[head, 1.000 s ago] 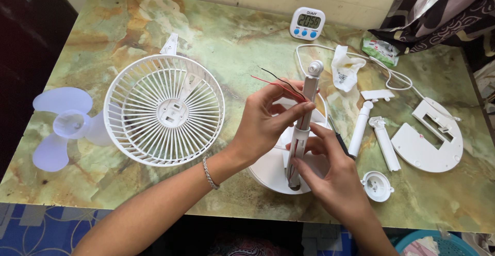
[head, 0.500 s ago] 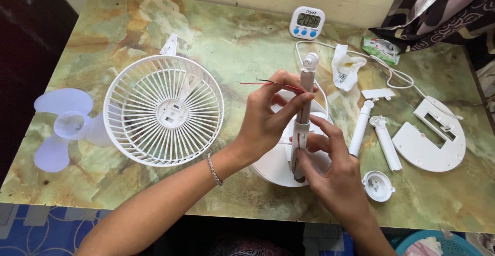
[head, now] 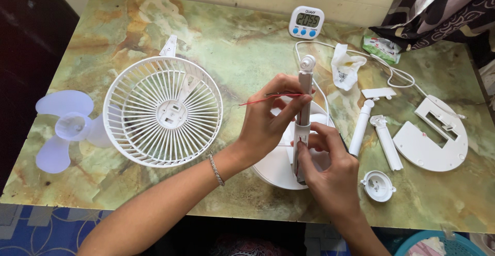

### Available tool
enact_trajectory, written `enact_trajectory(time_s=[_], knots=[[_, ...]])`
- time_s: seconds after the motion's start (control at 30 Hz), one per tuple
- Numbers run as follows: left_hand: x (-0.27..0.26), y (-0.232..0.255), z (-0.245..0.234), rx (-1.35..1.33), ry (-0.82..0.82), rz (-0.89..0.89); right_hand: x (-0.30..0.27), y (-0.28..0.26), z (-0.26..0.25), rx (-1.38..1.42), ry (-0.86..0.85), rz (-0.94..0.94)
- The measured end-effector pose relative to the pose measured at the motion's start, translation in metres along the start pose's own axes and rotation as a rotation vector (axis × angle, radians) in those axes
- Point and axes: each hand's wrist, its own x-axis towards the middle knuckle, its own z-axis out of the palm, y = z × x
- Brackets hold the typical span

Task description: The person assembles the neck and stand of a white electric fan on a table. They connect two white plastic tubes, thread red and black wires through the joint, and secure the connection with a screwdriver. The fan blade, cage, and base remain disassembled on the table.

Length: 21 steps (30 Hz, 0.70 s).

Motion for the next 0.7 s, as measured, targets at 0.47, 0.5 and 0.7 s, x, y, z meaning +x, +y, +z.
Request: enact_trajectory(time_s=[0.47, 0.5, 0.7], knots=[[0.0, 0.005, -0.002, 0.019, 0.017, -0.027, -0.006, 0.0, -0.003, 0.054, -0.081, -0.086], [0.0, 0.004, -0.002, 0.018, 0.015, -0.026, -0.006, 0.001, -0.002, 0.041, -0.075, -0.09], [-0.001, -0.006, -0.001, 0.018, 0.018, 0.001, -0.007, 0.002, -0.001, -0.002, -0.042, -0.187]])
